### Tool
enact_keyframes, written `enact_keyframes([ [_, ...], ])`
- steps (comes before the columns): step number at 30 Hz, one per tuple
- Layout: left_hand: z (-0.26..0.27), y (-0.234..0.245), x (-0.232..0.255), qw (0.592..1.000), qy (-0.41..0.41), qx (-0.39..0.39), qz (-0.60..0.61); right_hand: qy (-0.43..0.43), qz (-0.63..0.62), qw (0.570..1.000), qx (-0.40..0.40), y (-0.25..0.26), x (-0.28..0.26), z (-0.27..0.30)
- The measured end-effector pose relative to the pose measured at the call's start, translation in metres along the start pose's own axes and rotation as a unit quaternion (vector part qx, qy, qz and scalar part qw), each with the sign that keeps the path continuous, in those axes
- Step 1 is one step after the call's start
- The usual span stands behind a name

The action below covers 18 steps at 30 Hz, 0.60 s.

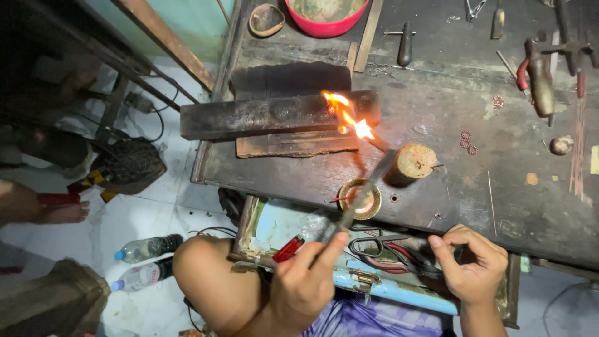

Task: Soldering a small metal ring using pliers and a hand-held torch on a workbench.

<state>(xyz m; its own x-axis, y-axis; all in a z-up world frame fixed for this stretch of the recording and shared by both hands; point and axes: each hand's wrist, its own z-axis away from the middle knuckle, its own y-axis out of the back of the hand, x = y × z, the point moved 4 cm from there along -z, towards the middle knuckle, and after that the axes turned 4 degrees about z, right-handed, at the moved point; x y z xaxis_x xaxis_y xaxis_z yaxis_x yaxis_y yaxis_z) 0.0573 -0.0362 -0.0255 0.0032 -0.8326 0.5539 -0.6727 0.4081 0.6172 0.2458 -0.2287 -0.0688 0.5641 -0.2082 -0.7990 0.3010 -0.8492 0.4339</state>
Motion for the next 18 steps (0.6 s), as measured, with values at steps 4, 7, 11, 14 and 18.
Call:
enact_keyframes([
  [4,0.0011,-0.0133,0.0136,0.996,-0.003,-0.04,-0.082,-0.001,-0.009,1.0,-0.004,0.0012,0.0008,-0.0004],
  [7,0.0014,-0.0149,0.0108,0.994,-0.001,-0.028,-0.107,-0.004,-0.013,1.0,-0.002,0.0007,0.0023,0.0007],
  [11,-0.0003,-0.0137,0.0121,0.994,0.0,-0.036,-0.101,0.002,-0.014,1.0,0.002,0.0001,0.0017,0.0009],
  [14,-0.0026,-0.0134,0.0121,0.995,0.006,-0.023,-0.098,0.001,-0.01,1.0,0.004,-0.0001,0.0016,0.0004],
  [18,-0.0033,-0.0123,0.0129,0.995,0.008,-0.011,-0.094,0.004,-0.002,1.0,0.002,-0.0002,0.0018,0.0016],
])
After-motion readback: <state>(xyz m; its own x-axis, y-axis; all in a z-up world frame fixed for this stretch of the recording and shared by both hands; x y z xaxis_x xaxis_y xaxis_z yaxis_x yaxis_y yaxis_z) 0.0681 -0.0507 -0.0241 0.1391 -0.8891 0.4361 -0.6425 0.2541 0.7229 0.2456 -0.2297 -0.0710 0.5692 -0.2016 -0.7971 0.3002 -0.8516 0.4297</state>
